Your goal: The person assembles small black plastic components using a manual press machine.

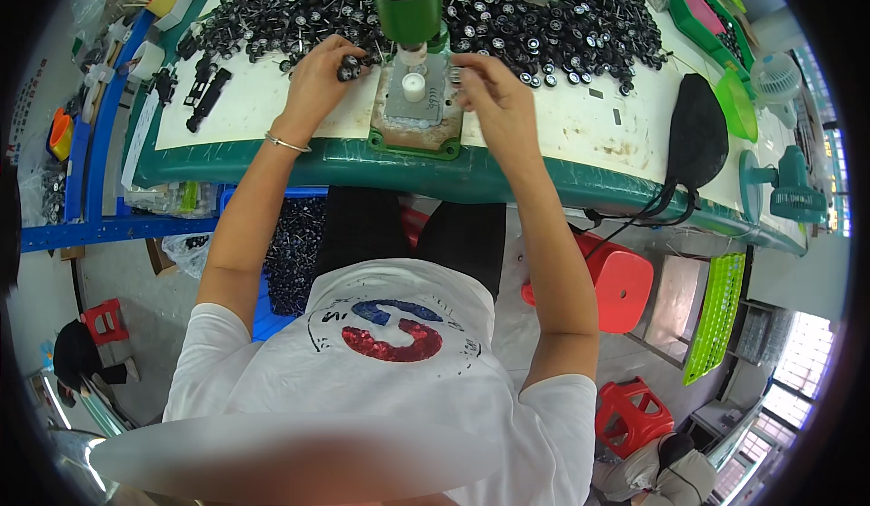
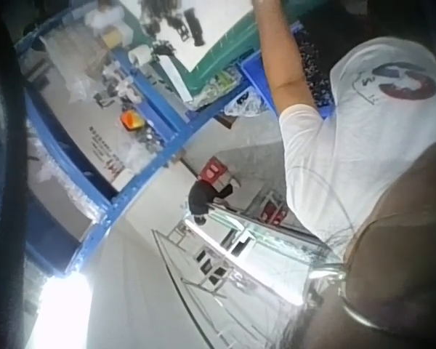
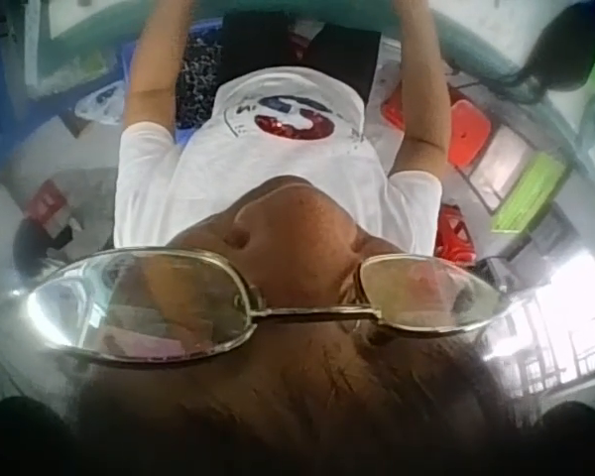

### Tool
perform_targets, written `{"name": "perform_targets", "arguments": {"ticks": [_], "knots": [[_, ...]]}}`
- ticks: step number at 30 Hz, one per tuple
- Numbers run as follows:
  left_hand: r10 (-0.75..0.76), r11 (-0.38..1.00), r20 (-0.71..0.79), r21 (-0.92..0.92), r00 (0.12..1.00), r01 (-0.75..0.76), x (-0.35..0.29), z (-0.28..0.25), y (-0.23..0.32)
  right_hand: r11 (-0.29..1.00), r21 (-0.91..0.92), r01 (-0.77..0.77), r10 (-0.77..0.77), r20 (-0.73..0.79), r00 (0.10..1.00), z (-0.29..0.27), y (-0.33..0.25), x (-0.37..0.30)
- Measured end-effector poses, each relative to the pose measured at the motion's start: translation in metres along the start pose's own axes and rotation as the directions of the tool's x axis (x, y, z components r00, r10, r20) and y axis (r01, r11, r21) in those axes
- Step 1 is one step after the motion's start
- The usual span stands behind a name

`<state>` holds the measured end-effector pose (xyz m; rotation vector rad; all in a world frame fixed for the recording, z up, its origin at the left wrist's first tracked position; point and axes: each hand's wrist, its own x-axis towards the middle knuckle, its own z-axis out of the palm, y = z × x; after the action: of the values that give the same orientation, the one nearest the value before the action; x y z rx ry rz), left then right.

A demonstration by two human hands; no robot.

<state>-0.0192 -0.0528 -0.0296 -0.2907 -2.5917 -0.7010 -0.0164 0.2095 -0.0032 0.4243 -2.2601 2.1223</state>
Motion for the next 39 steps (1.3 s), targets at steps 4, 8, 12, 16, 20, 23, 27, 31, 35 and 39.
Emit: {"name": "perform_targets", "arguments": {"ticks": [4,8,12,16,20,23,27,31,35,39], "knots": [[-0.213,0.889,-0.050,-0.424,0.976,0.172,0.003,-0.001,-0.004,0.999,0.009,-0.045,0.043,0.144,0.989,0.019,-0.006,0.000],[-0.503,0.662,0.153,-0.564,0.850,0.493,0.003,-0.019,0.010,0.951,-0.270,0.149,-0.120,0.121,0.985,0.030,-0.002,0.004],[-0.568,0.563,0.213,-0.603,0.795,0.565,0.007,-0.023,0.006,0.864,-0.410,0.294,-0.249,0.161,0.955,0.033,0.003,0.001],[-0.553,0.677,0.151,-0.492,0.820,0.547,0.011,-0.028,0.014,0.853,-0.424,0.305,-0.251,0.180,0.951,0.031,0.002,-0.001],[-0.434,0.811,-0.039,-0.453,0.900,0.371,0.012,-0.020,0.006,0.876,-0.394,0.280,-0.237,0.154,0.959,0.031,0.001,-0.006],[-0.298,0.928,-0.161,-0.281,0.941,0.246,0.013,-0.024,0.008,0.886,-0.354,0.301,-0.273,0.129,0.953,0.029,-0.008,-0.013],[-0.406,0.881,-0.050,-0.288,0.913,0.376,0.013,-0.039,0.027,0.718,-0.500,0.483,-0.428,0.230,0.874,0.040,-0.023,-0.024],[-0.419,0.762,0.125,-0.491,0.899,0.423,0.004,-0.048,0.036,0.451,-0.592,0.668,-0.661,0.282,0.696,0.067,-0.037,-0.020],[-0.480,0.663,0.317,-0.480,0.818,0.574,-0.006,-0.070,0.046,0.479,-0.503,0.719,-0.669,0.322,0.670,0.074,-0.026,-0.018],[-0.409,0.852,0.165,-0.283,0.897,0.441,-0.023,-0.067,0.035,0.558,-0.469,0.685,-0.585,0.363,0.725,0.083,-0.024,-0.033]]}}
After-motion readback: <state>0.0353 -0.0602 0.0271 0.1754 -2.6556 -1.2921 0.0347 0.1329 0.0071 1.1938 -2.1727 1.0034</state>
